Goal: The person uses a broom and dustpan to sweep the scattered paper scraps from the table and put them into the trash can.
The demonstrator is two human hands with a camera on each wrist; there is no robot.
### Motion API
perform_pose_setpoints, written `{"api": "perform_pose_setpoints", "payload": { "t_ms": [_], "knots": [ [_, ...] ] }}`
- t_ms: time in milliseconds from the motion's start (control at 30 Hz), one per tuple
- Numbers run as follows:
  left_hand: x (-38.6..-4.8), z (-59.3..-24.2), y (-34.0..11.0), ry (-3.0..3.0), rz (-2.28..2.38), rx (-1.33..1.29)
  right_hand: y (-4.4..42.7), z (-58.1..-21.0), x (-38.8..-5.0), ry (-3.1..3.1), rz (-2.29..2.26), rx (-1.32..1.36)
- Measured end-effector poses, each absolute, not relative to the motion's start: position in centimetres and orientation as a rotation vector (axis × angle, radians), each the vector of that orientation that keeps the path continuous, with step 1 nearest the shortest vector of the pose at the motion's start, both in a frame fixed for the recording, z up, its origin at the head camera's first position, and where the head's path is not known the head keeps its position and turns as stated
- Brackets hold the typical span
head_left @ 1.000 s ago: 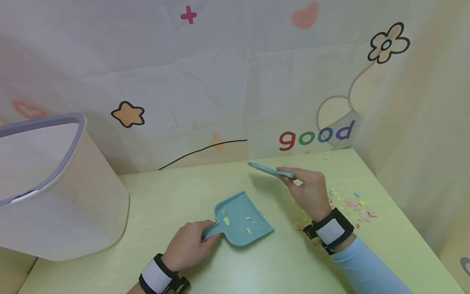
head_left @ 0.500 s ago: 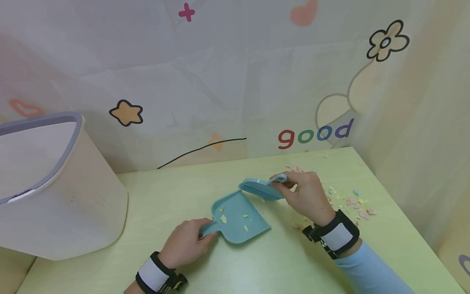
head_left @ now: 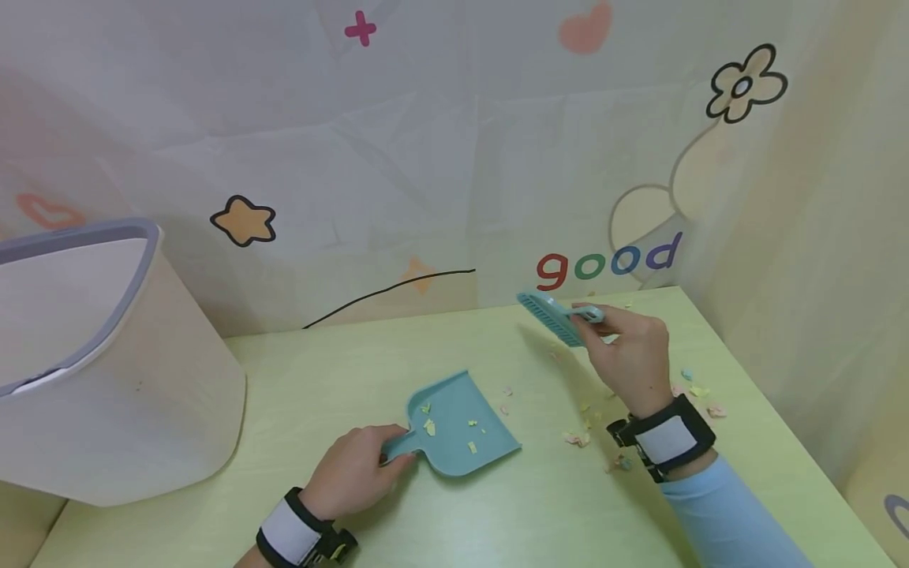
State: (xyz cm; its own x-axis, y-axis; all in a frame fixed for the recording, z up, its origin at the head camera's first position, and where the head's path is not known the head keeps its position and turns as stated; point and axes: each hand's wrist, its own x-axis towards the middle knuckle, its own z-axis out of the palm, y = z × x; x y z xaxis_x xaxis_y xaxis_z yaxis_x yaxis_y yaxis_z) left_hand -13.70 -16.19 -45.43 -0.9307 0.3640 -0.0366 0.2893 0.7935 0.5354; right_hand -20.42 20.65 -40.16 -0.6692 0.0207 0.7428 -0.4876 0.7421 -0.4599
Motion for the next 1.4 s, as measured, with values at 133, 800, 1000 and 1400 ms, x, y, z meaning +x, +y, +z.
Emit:
{"api": "perform_pose_setpoints", "payload": {
  "t_ms": [133, 800, 1000, 1400],
  "knots": [
    [-13.7, -45.4, -16.2, 2.843, 0.821, 0.519, 20.3, -41.0, -20.8, -2.232, 0.816, 0.357],
    [-13.7, -45.3, -16.2, 2.838, 0.836, 0.555, 19.9, -42.0, -20.7, -2.342, 0.796, 0.395],
    [-13.6, -45.2, -16.1, 2.830, 0.839, 0.563, 17.7, -41.6, -19.2, -2.354, 0.873, 0.402],
    [-13.3, -45.2, -15.8, 2.822, 0.821, 0.570, 15.4, -39.8, -16.8, -2.225, 1.216, 0.399]
  ]
}}
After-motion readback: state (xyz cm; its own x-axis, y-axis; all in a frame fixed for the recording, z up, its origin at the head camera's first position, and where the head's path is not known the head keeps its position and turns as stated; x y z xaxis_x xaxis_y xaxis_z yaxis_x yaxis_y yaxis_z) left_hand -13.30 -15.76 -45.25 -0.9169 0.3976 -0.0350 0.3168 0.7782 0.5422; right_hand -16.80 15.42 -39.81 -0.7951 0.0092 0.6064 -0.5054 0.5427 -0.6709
